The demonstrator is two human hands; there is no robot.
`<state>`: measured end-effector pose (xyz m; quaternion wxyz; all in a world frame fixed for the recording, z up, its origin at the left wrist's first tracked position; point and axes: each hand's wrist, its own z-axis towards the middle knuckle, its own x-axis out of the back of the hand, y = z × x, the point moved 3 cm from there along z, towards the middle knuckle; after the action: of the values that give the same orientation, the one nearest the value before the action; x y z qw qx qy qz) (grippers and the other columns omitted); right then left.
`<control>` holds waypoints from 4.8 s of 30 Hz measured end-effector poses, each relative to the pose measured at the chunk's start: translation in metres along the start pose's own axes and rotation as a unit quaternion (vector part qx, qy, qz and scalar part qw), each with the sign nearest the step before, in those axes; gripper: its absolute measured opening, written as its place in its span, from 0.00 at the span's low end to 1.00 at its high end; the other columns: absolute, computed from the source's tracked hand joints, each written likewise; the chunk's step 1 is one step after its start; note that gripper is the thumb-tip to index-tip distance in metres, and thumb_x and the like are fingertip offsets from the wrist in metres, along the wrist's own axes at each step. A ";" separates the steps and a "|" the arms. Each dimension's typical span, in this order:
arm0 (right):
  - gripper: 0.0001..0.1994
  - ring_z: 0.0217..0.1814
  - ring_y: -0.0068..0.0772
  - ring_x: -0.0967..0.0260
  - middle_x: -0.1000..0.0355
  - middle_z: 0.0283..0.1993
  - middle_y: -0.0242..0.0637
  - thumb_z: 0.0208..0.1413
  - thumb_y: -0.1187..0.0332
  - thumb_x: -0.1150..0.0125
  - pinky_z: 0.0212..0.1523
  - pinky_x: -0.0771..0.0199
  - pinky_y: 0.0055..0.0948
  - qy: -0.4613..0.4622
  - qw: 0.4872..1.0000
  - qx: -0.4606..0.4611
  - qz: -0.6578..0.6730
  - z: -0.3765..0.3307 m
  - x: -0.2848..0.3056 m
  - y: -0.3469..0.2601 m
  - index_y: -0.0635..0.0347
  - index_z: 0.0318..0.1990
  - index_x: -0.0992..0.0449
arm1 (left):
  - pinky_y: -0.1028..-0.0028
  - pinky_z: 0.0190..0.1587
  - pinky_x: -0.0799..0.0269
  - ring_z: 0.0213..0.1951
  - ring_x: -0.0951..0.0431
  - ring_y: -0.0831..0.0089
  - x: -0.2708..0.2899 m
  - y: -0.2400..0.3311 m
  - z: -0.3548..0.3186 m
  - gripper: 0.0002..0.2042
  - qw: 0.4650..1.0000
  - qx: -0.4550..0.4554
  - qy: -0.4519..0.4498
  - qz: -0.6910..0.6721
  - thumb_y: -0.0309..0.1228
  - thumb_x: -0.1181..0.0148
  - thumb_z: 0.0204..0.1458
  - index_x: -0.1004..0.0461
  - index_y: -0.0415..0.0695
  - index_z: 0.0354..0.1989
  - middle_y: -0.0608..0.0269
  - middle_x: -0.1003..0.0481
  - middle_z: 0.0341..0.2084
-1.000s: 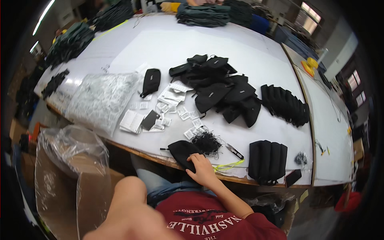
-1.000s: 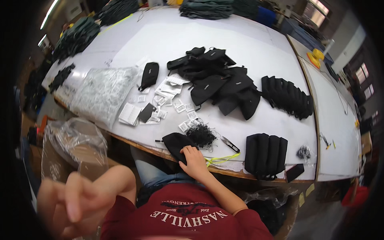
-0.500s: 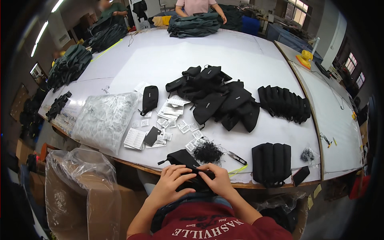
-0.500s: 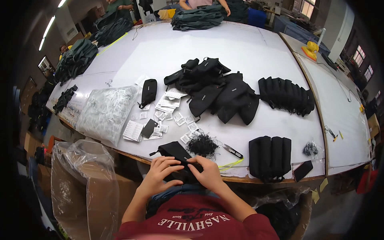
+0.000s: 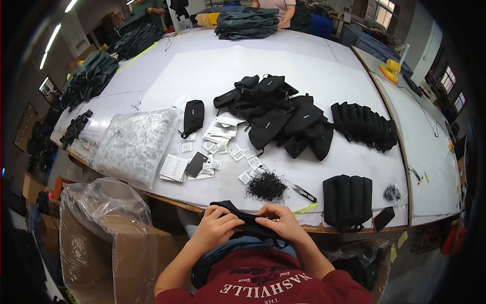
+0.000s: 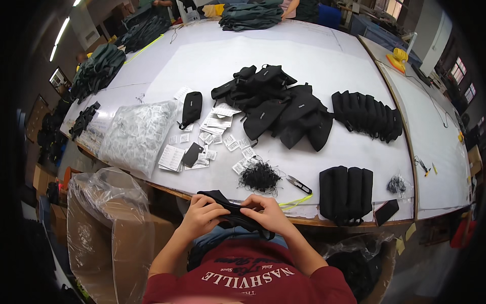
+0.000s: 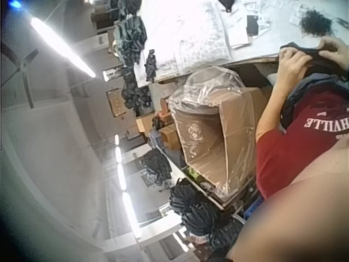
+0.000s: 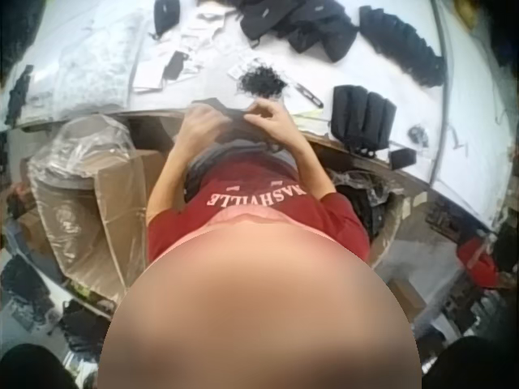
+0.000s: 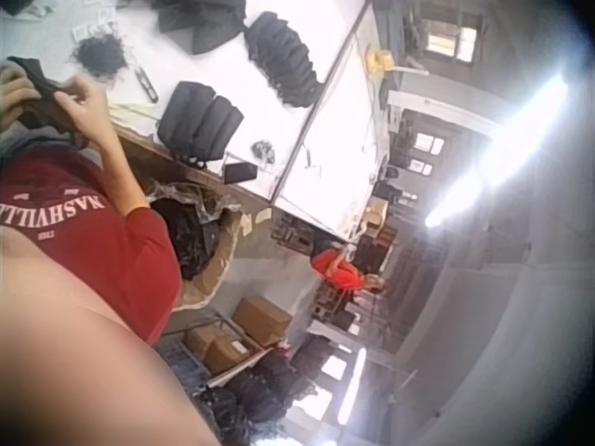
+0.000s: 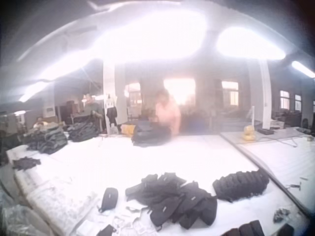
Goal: The recorder is inspecting and trimming small black fabric pouches or cases, possibly for electronics or eyewear, removing excess threads and checking tags.
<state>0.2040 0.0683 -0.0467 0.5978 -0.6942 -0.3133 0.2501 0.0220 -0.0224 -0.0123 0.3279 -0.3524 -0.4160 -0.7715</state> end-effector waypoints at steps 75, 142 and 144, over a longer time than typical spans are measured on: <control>0.24 0.52 0.32 0.33 0.29 0.50 0.37 0.51 0.55 0.36 0.54 0.36 0.29 -0.364 0.925 -0.092 -0.062 -0.028 0.004 0.045 0.59 0.52 0.31 | 0.71 0.46 0.34 0.45 0.28 0.65 0.017 -0.026 -0.056 0.13 0.891 0.260 -0.140 -0.345 0.30 0.36 0.48 0.35 0.37 0.28 0.55 0.33 0.55; 0.20 0.12 0.20 0.44 0.38 0.10 0.29 0.53 0.58 0.37 0.17 0.47 0.26 0.115 0.991 -0.004 -0.065 0.012 0.015 0.005 0.60 0.15 0.26 | 0.67 0.45 0.30 0.44 0.27 0.60 -0.020 -0.008 -0.019 0.10 0.960 0.153 -0.131 -0.196 0.32 0.35 0.45 0.24 0.42 0.33 0.58 0.28 0.44; 0.19 0.14 0.28 0.40 0.35 0.12 0.33 0.51 0.55 0.37 0.19 0.42 0.29 0.059 0.972 0.021 -0.227 0.012 0.006 -0.009 0.59 0.18 0.24 | 0.66 0.48 0.31 0.46 0.28 0.57 -0.019 -0.005 -0.014 0.09 0.965 0.164 -0.101 -0.176 0.29 0.34 0.42 0.24 0.43 0.32 0.55 0.33 0.52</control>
<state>0.1978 0.0814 -0.0394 0.6705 -0.6062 -0.4215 0.0730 0.0245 -0.0287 -0.0356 0.1963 -0.2915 -0.6230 -0.6989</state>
